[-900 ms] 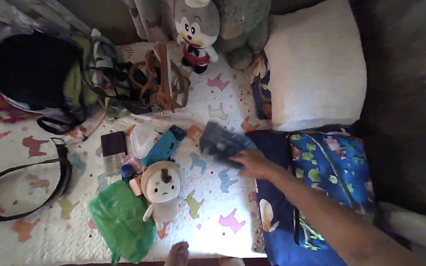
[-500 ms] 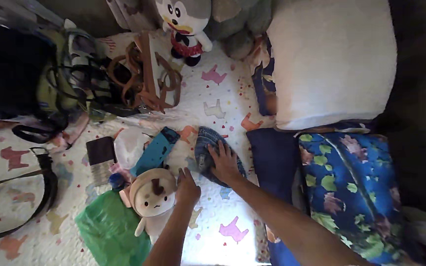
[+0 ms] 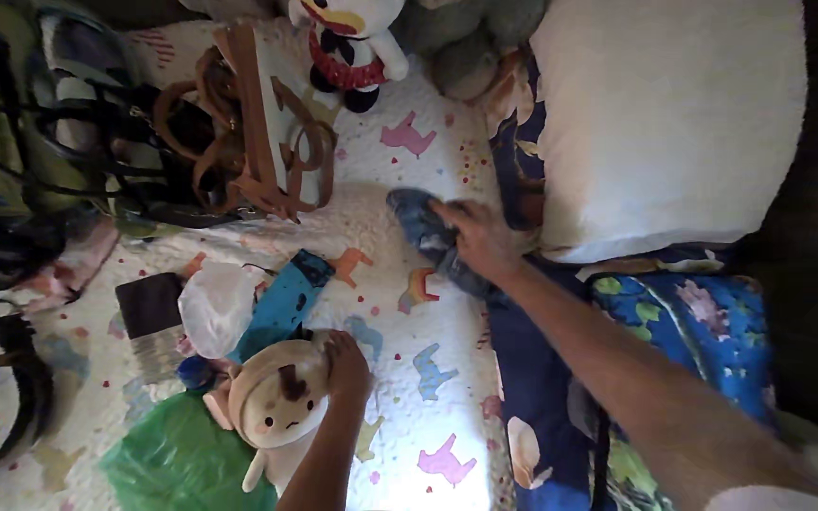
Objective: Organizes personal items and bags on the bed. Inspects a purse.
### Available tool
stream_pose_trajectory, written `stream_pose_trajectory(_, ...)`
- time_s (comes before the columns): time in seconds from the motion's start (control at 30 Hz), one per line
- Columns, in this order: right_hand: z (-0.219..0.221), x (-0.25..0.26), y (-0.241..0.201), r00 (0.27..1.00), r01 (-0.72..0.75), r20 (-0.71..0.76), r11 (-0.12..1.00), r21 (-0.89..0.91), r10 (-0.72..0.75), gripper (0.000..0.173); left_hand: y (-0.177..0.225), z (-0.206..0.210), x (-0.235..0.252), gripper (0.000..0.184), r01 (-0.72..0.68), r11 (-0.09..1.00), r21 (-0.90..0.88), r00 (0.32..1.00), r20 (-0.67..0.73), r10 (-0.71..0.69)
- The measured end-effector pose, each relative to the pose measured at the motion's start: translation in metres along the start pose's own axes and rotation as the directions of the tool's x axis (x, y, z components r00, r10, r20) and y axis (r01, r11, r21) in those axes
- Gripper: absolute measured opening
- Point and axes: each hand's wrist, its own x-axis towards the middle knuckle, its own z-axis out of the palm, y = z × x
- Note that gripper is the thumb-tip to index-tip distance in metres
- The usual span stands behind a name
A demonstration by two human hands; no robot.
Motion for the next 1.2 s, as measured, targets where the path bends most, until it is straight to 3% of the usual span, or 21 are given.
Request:
stream_pose_trajectory(0.1, -0.037, 0.083, 0.016, 1.000, -0.023, -0.022, 0.999, -0.037, 0.022, 0.062, -0.001, 0.001, 0.005, 0.111, -0.017, 1.000, -0.012, 1.000, -0.012, 0.016)
stream_pose_trajectory(0.2, -0.050, 0.158, 0.037, 0.976, -0.216, 0.002, 0.976, -0.018, 0.216, 0.067, -0.001, 0.009, 0.011, 0.108, -0.021, 1.000, 0.010, 0.999, -0.033, 0.022)
stream_pose_trajectory(0.27, -0.033, 0.185, 0.048, 0.935, -0.351, 0.044, 0.936, -0.014, 0.352, 0.067, -0.001, 0.012, 0.014, 0.106, -0.028, 1.000, 0.005, 0.999, -0.046, 0.029)
stream_pose_trajectory(0.37, -0.001, 0.165, 0.055, 0.961, -0.196, 0.169, 0.971, -0.134, 0.218, 0.056, -0.002, 0.014, 0.015, 0.105, -0.035, 0.999, -0.028, 0.998, -0.056, 0.034)
stream_pose_trajectory(0.43, -0.022, 0.131, 0.036, 0.878, -0.064, 0.469, 0.994, -0.083, 0.096, 0.047, -0.006, 0.016, 0.014, 0.104, -0.039, 0.999, -0.020, 0.997, -0.060, 0.038)
stream_pose_trajectory(0.5, -0.060, 0.098, 0.012, 0.790, 0.033, 0.611, 0.998, 0.045, -0.054, 0.050, -0.004, 0.019, 0.015, 0.104, -0.036, 0.999, -0.024, 0.997, -0.073, 0.034)
stream_pose_trajectory(0.57, -0.082, 0.096, -0.002, 0.841, 0.069, 0.532, 0.995, 0.067, -0.094, 0.052, -0.002, 0.024, 0.017, 0.104, -0.031, 0.999, -0.011, 0.996, -0.087, 0.030)
stream_pose_trajectory(0.67, -0.065, 0.153, -0.009, 0.978, -0.009, 0.207, 1.000, -0.005, 0.010, 0.056, -0.004, 0.023, 0.018, 0.104, -0.029, 0.999, -0.014, 0.997, -0.077, 0.028)
stream_pose_trajectory(0.73, -0.034, 0.197, -0.016, 0.990, -0.139, 0.033, 0.990, -0.036, 0.140, 0.063, -0.004, 0.021, 0.017, 0.106, -0.023, 0.999, -0.037, 0.997, -0.071, 0.020)
stream_pose_trajectory(0.77, -0.017, 0.211, -0.019, 0.981, -0.191, 0.025, 0.978, -0.080, 0.193, 0.067, -0.004, 0.021, 0.017, 0.106, -0.022, 0.999, -0.047, 0.997, -0.074, 0.019)
stream_pose_trajectory(0.8, -0.001, 0.218, -0.019, 0.976, -0.198, 0.072, 0.974, -0.110, 0.206, 0.067, -0.004, 0.021, 0.017, 0.106, -0.028, 0.998, -0.048, 0.996, -0.082, 0.024)
stream_pose_trajectory(0.87, 0.007, 0.208, -0.018, 0.939, -0.066, 0.322, 0.983, -0.172, 0.120, 0.056, -0.007, 0.023, 0.016, 0.105, -0.054, 0.997, -0.052, 0.993, -0.109, 0.048)
stream_pose_trajectory(0.93, -0.014, 0.180, -0.023, 0.814, 0.146, 0.578, 0.982, -0.115, -0.053, 0.043, -0.008, 0.024, 0.014, 0.103, -0.068, 0.996, -0.062, 0.990, -0.124, 0.060)
stream_pose_trajectory(0.97, -0.030, 0.163, -0.026, 0.763, 0.206, 0.632, 0.978, -0.038, -0.136, 0.045, -0.008, 0.023, 0.013, 0.103, -0.066, 0.996, -0.055, 0.992, -0.112, 0.059)
stream_pose_trajectory(1.0, -0.045, 0.151, -0.028, 0.761, 0.212, 0.625, 0.977, 0.009, -0.171, 0.050, -0.006, 0.021, 0.013, 0.103, -0.065, 0.997, -0.042, 0.993, -0.100, 0.060)
stream_pose_trajectory(1.1, -0.060, 0.157, -0.033, 0.936, 0.054, 0.350, 0.998, -0.040, -0.036, 0.053, -0.004, 0.021, 0.013, 0.103, -0.058, 0.998, -0.023, 0.995, -0.083, 0.056)
stream_pose_trajectory(1.2, -0.022, 0.204, -0.050, 0.983, -0.162, 0.063, 0.971, -0.174, 0.175, 0.058, -0.005, 0.020, 0.015, 0.104, -0.057, 0.998, -0.017, 0.995, -0.080, 0.056)
